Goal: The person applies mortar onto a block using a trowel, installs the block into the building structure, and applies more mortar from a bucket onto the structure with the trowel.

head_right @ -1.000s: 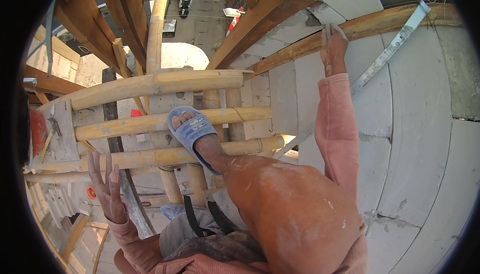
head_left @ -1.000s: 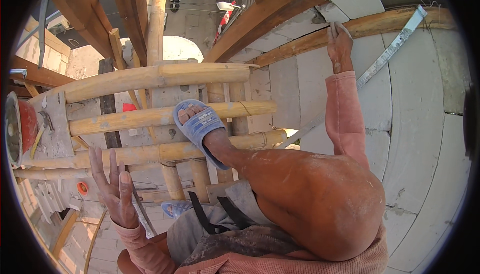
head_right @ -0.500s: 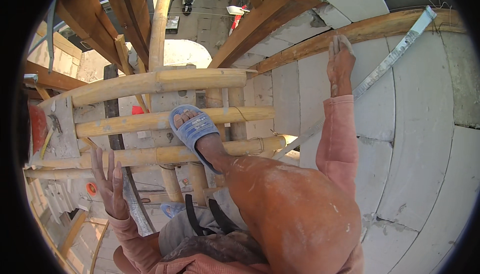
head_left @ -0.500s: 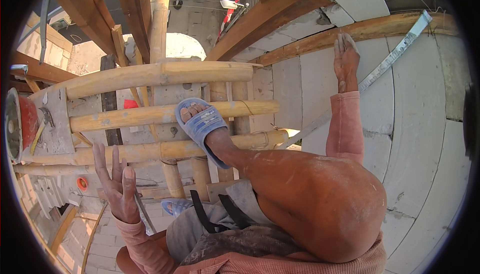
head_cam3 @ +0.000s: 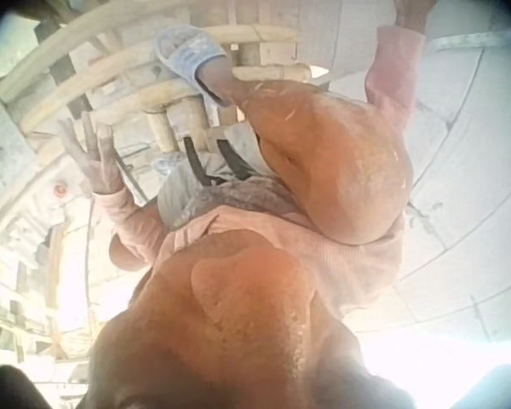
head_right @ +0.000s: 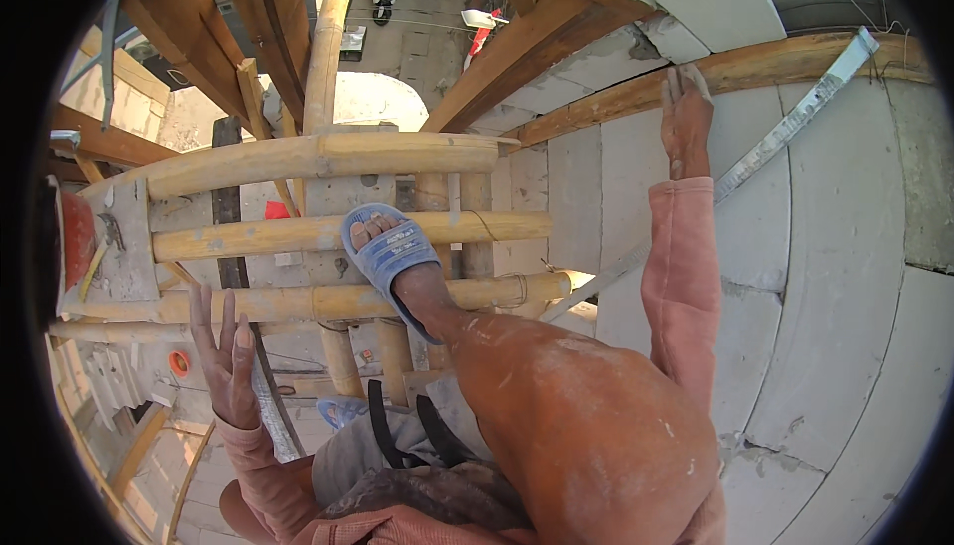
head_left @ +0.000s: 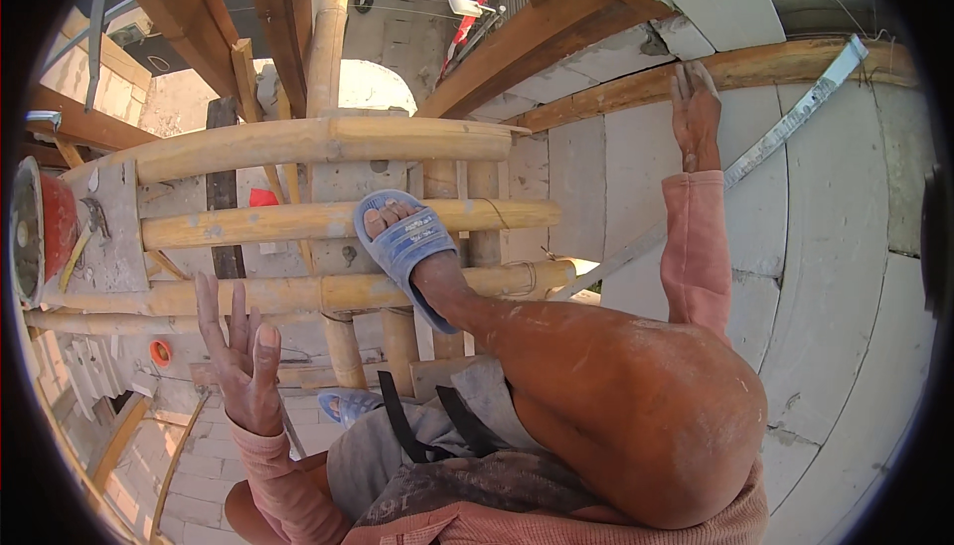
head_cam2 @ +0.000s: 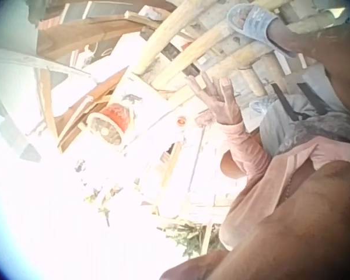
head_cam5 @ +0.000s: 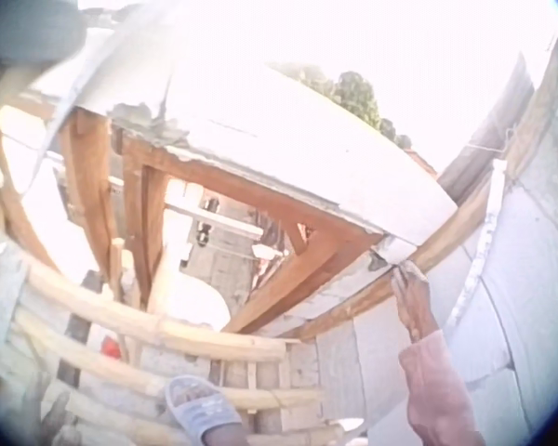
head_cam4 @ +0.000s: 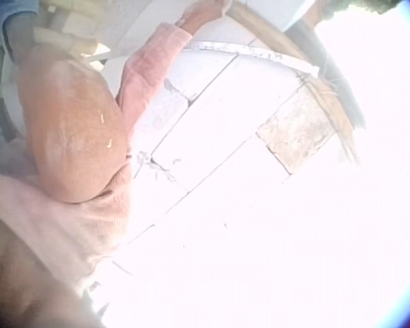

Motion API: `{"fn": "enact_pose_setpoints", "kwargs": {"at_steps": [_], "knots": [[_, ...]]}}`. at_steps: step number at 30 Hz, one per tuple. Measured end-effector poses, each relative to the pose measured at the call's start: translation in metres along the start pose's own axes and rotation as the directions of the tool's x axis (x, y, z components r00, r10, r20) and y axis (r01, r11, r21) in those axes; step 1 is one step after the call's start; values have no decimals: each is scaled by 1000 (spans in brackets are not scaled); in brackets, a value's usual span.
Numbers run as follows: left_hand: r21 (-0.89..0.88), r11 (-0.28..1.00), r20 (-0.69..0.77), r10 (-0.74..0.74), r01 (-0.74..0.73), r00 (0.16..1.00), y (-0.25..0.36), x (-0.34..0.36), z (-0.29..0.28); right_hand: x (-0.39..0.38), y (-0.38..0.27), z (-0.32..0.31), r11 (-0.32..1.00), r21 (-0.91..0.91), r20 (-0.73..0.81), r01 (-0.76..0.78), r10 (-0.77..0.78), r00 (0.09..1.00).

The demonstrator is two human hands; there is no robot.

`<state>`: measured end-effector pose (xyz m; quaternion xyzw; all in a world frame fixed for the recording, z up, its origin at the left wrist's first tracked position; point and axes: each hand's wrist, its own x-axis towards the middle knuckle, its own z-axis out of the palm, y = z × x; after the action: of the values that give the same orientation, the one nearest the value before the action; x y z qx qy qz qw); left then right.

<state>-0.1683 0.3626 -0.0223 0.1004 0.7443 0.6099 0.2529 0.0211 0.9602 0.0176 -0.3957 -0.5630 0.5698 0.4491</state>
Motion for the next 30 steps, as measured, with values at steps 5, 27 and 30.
{"fn": "enact_pose_setpoints", "kwargs": {"at_steps": [5,27,30], "knots": [[-79,993,76,-87,93,993,3,3,21,-61,19,-17,954,-297,-197,-32,-28,980],[782,623,210,-205,-38,956,-12,-29,-4,-297,85,449,501,436,897,747,-178,-404],[800,594,234,-177,-85,956,-11,-20,1,-329,130,539,150,602,798,785,-160,-581]]}}
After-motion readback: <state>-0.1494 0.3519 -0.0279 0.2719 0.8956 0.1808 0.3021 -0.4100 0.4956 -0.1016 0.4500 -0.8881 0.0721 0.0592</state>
